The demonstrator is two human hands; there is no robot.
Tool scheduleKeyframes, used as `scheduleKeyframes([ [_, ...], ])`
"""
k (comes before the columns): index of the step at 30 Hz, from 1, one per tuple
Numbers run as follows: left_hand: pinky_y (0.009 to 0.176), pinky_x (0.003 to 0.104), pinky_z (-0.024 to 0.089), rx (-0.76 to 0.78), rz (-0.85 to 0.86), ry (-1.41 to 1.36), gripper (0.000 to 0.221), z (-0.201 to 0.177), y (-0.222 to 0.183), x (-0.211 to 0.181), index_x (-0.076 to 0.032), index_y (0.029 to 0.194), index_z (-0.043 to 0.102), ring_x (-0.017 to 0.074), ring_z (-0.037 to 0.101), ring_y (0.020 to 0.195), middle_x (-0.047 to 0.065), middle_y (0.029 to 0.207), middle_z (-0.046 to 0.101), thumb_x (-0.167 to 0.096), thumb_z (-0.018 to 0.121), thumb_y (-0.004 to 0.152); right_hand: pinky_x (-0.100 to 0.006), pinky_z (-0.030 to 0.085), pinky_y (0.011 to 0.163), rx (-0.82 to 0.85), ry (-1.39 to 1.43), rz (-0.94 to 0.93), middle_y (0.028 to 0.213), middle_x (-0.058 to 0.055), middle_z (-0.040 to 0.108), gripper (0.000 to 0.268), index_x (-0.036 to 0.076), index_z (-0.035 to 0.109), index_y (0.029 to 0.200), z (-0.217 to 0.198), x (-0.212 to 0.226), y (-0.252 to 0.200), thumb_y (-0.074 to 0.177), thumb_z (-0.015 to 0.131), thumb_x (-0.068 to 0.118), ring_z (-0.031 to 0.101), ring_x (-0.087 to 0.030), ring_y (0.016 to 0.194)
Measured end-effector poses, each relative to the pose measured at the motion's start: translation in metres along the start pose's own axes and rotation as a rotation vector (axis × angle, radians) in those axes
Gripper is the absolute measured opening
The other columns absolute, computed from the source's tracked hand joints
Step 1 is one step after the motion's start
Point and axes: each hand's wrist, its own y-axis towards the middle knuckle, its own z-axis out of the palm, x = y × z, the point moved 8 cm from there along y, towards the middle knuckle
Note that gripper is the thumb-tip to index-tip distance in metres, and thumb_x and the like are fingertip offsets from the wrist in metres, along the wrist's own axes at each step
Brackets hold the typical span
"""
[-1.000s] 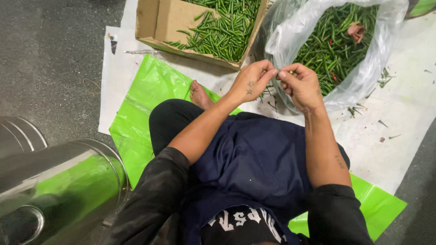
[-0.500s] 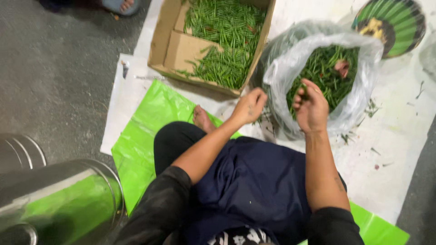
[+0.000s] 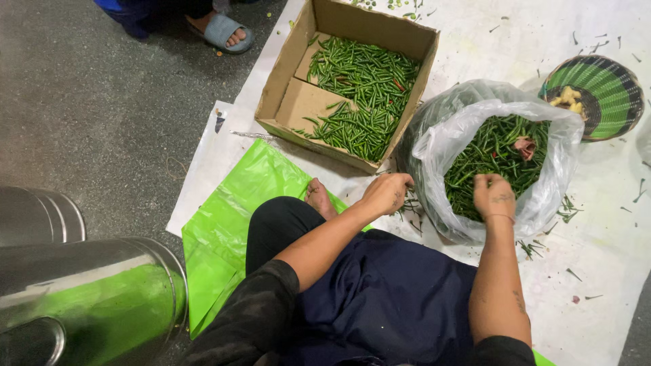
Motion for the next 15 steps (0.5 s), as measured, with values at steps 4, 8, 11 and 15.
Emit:
scheduleKeyframes([
  [4,0.071,0.047,0.056,0.028,-0.033,-0.006,0.033,-0.007,-0.003,-0.007,-0.007,0.110,0.074,0.0386,0.070,0.080,0.020,0.082,0.070,-0.004,0.059,0.081,-0.050,0.051,0.096,0.171,-0.054,0.175,0.114,-0.031,0.071,0.068,0.001,0.064,0.131,0.013,0.012,-0.009,0.092,0.064,0.056,0.068,-0.046,0.107],
  [8,0.072,0.049,0.055,0.094,-0.047,-0.003,0.028,-0.012,-0.002,-0.014,-0.007,0.114,0.071,0.0382,0.070,0.084,0.015,0.083,0.074,-0.017,0.065,0.087,-0.050,0.051,0.096,0.175,-0.061,0.136,0.114,-0.030,0.070,0.069,0.001,0.066,0.129,0.013,0.025,-0.005,0.090,0.066,0.058,0.068,-0.046,0.107],
  [11,0.075,0.050,0.054,0.160,-0.105,0.030,0.031,-0.010,-0.004,-0.016,-0.009,0.116,0.071,0.0389,0.070,0.089,0.016,0.091,0.074,-0.022,0.067,0.088,-0.050,0.051,0.096,0.152,-0.060,0.041,0.114,-0.030,0.069,0.062,0.001,0.071,0.124,0.017,0.019,-0.002,0.089,0.067,0.052,0.066,-0.045,0.110],
  [15,0.081,0.050,0.053,0.161,-0.084,0.021,0.033,-0.017,-0.001,-0.027,-0.008,0.117,0.069,0.0401,0.068,0.097,0.018,0.096,0.074,-0.024,0.067,0.088,-0.049,0.052,0.095,0.142,0.001,-0.058,0.111,-0.029,0.071,0.050,0.003,0.073,0.116,0.027,0.009,0.007,0.086,0.067,0.043,0.067,-0.045,0.108],
])
